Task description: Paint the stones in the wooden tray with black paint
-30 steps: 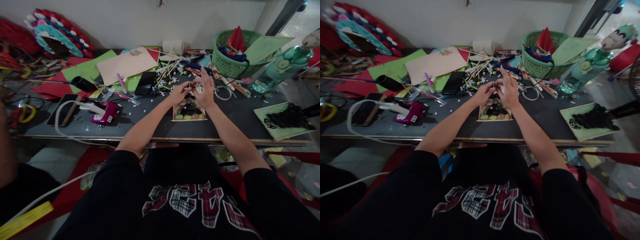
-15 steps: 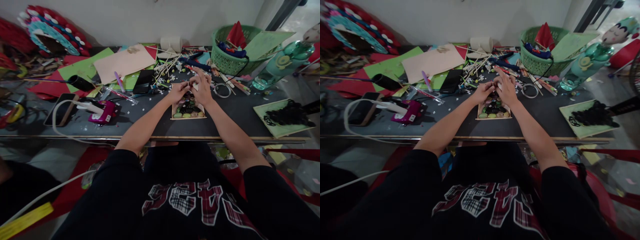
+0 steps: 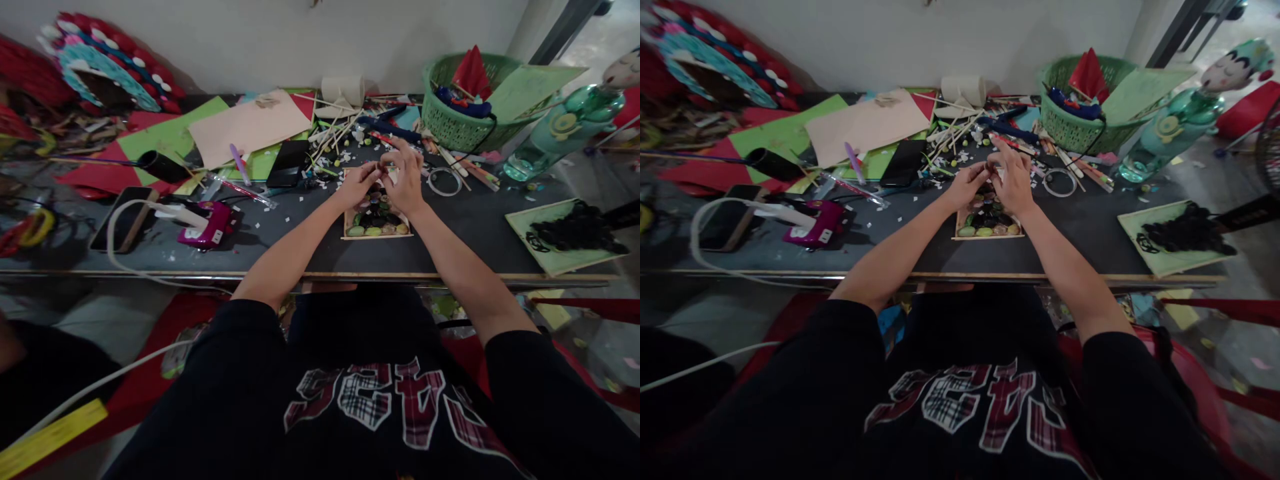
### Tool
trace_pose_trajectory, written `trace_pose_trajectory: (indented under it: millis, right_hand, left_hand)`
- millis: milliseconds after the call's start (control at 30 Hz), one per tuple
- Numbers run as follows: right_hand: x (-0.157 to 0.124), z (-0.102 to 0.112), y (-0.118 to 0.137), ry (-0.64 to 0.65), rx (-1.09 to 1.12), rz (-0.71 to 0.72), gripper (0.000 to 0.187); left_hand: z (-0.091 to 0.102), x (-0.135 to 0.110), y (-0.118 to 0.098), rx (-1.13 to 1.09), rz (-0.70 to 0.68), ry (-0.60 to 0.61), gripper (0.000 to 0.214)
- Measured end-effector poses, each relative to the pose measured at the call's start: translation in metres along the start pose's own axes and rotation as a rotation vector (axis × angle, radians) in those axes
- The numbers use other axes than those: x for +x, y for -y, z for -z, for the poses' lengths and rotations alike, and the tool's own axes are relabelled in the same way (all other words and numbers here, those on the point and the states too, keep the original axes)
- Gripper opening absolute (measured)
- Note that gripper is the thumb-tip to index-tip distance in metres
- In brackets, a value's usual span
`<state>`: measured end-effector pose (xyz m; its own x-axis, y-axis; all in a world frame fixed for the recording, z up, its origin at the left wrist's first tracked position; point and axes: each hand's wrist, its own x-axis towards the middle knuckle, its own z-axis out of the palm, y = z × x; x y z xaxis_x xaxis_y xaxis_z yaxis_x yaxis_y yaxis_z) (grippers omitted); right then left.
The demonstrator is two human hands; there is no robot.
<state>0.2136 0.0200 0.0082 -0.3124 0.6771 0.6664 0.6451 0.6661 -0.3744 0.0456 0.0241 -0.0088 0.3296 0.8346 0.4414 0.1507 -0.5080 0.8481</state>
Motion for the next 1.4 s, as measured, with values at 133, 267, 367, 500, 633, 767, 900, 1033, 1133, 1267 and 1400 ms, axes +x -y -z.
trace_pose_trajectory:
  millis: [133, 267, 367, 500, 633, 767, 900, 1033, 1133, 1267, 1400]
  right_hand:
    - [0.002, -0.001, -0.004, 0.044, 0.023, 0.011, 0.042]
    - [0.005, 0.001, -0.004, 0.081, 0.05, 0.039, 0.038]
    - [0.006, 0.002, -0.003, 0.094, 0.086, 0.049, 0.036]
    - [0.006, 0.001, -0.002, 0.086, 0.11, 0.046, 0.037]
    - [0.008, 0.001, 0.0, 0.081, 0.1, 0.05, 0.041]
    - [0.007, 0.001, 0.0, 0.096, 0.087, 0.039, 0.039]
    - [0.004, -0.002, -0.003, 0.068, 0.101, -0.01, 0.044]
    - [0.002, -0.006, -0.004, 0.043, 0.094, -0.01, 0.046]
    - [0.003, -0.006, -0.005, 0.056, 0.049, 0.005, 0.042]
    - [0.003, -0.008, -0.007, 0.067, 0.004, 0.021, 0.048]
    - [0.002, -0.012, -0.011, -0.002, 0.01, 0.052, 0.051]
  left_hand:
    - [-0.002, -0.001, 0.003, -0.116, 0.031, 0.01, 0.065]
    - [-0.003, -0.002, 0.007, -0.214, 0.043, 0.009, 0.061]
    - [-0.002, -0.002, 0.009, -0.244, 0.039, 0.012, 0.058]
    - [-0.001, -0.002, 0.011, -0.251, 0.025, 0.011, 0.056]
    - [-0.001, -0.001, 0.013, -0.242, 0.011, 0.004, 0.058]
    - [-0.002, 0.0, 0.013, -0.234, 0.004, 0.004, 0.058]
    - [-0.004, 0.001, 0.013, -0.22, 0.022, -0.013, 0.06]
    - [-0.004, 0.001, 0.013, -0.221, 0.054, -0.027, 0.062]
    - [-0.003, 0.0, 0.011, -0.214, 0.044, -0.011, 0.064]
    - [-0.004, 0.0, 0.008, -0.188, 0.03, -0.014, 0.065]
    - [-0.005, 0.0, 0.01, -0.196, 0.048, -0.029, 0.063]
